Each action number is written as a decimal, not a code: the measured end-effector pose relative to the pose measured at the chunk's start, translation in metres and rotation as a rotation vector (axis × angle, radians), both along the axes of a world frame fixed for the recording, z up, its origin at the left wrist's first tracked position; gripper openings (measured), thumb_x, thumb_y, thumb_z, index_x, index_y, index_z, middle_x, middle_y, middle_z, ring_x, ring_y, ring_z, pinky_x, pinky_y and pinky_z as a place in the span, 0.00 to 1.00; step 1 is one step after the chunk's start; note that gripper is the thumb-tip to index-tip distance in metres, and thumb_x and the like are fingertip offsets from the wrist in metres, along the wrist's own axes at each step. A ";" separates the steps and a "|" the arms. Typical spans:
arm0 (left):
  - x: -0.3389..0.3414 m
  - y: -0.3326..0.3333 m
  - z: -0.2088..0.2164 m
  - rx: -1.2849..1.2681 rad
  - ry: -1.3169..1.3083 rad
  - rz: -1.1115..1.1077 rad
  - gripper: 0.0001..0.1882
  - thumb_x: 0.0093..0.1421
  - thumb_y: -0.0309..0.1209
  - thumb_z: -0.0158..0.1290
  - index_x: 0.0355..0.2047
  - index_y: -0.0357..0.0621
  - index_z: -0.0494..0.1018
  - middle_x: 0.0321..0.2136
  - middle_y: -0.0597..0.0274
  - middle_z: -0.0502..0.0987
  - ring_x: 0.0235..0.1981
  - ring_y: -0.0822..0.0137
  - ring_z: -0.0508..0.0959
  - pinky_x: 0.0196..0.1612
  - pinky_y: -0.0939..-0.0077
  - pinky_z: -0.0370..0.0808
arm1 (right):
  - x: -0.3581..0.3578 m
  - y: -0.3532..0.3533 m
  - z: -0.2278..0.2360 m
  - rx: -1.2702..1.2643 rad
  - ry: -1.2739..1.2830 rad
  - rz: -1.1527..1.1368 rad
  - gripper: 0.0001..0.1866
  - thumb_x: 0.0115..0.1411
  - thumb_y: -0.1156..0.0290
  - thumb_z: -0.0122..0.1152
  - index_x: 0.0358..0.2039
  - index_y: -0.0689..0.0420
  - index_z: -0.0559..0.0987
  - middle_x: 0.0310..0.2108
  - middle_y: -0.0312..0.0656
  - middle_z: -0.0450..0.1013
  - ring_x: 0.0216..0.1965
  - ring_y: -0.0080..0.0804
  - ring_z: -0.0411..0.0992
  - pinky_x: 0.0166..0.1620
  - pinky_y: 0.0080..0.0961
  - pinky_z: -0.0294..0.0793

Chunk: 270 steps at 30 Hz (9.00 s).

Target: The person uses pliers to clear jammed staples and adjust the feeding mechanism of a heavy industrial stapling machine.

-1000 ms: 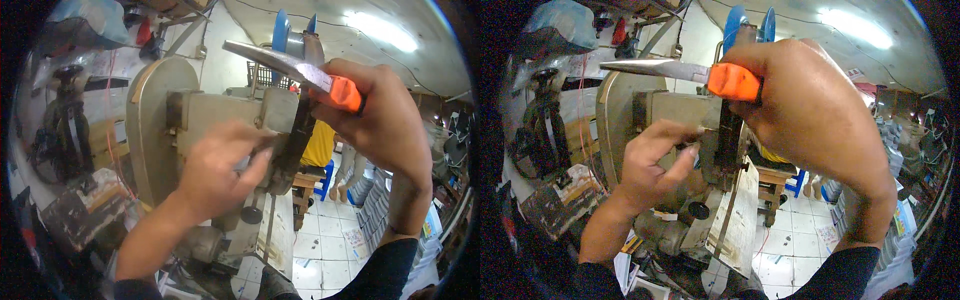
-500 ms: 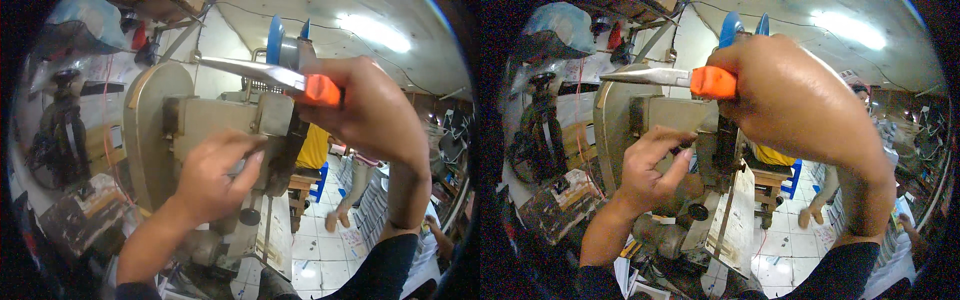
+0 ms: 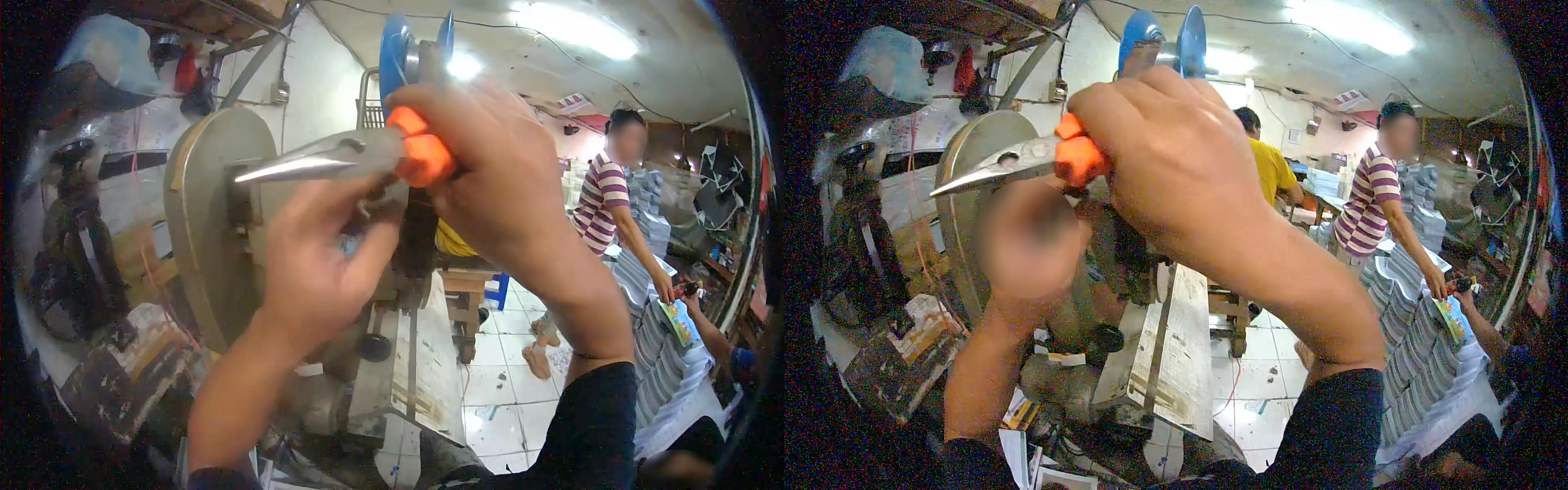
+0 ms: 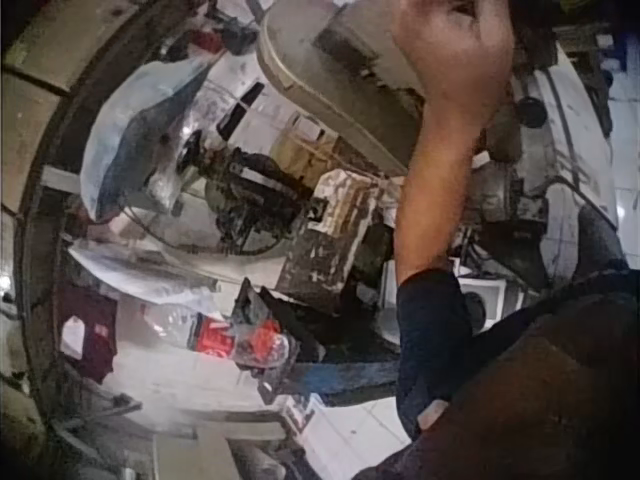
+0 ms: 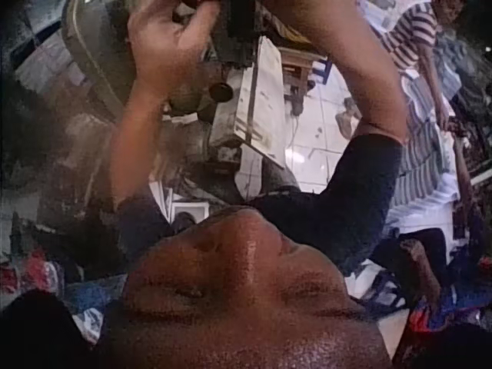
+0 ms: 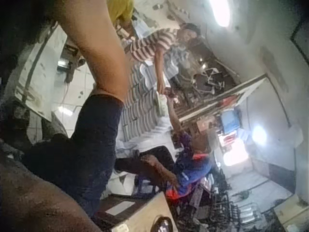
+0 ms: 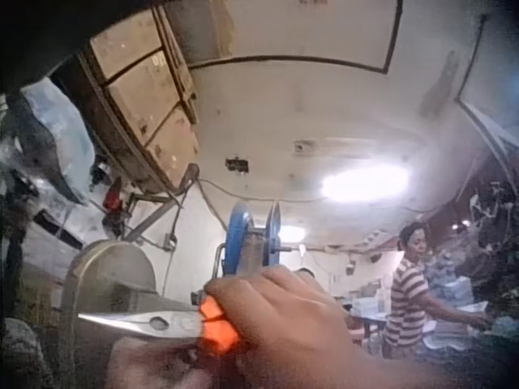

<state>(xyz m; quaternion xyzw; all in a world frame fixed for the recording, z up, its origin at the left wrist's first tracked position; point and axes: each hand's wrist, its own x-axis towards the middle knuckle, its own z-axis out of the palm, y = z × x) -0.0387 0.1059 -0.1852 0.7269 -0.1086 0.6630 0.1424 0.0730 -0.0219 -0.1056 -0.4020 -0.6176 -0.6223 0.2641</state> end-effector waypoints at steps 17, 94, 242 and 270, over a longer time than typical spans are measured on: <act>-0.006 0.005 0.029 -0.013 0.101 -0.120 0.11 0.55 0.25 0.56 0.40 0.37 0.78 0.32 0.54 0.77 0.32 0.66 0.76 0.37 0.73 0.73 | -0.002 -0.032 0.015 -0.535 0.252 0.194 0.08 0.52 0.76 0.67 0.34 0.60 0.78 0.29 0.40 0.76 0.32 0.30 0.76 0.38 0.24 0.72; -0.013 -0.038 0.065 -0.214 0.550 0.287 0.14 0.54 0.35 0.59 0.25 0.33 0.76 0.21 0.65 0.76 0.24 0.76 0.72 0.29 0.78 0.70 | -0.002 0.019 -0.151 -1.408 1.403 1.196 0.20 0.68 0.49 0.47 0.41 0.54 0.74 0.27 0.29 0.74 0.29 0.17 0.70 0.28 0.17 0.66; 0.060 -0.072 -0.064 -0.648 -0.227 0.360 0.12 0.57 0.32 0.62 0.37 0.38 0.76 0.28 0.70 0.75 0.27 0.81 0.69 0.31 0.85 0.65 | 0.142 0.076 -0.264 -1.762 0.858 1.658 0.10 0.65 0.66 0.58 0.37 0.60 0.75 0.28 0.34 0.73 0.27 0.17 0.70 0.30 0.18 0.70; 0.029 -0.076 -0.049 -0.091 0.125 1.017 0.14 0.58 0.35 0.56 0.32 0.33 0.78 0.21 0.59 0.78 0.23 0.73 0.74 0.30 0.76 0.72 | 0.083 -0.008 -0.276 -2.400 0.991 1.356 0.15 0.61 0.77 0.49 0.49 0.64 0.70 0.42 0.46 0.73 0.43 0.36 0.74 0.50 0.36 0.74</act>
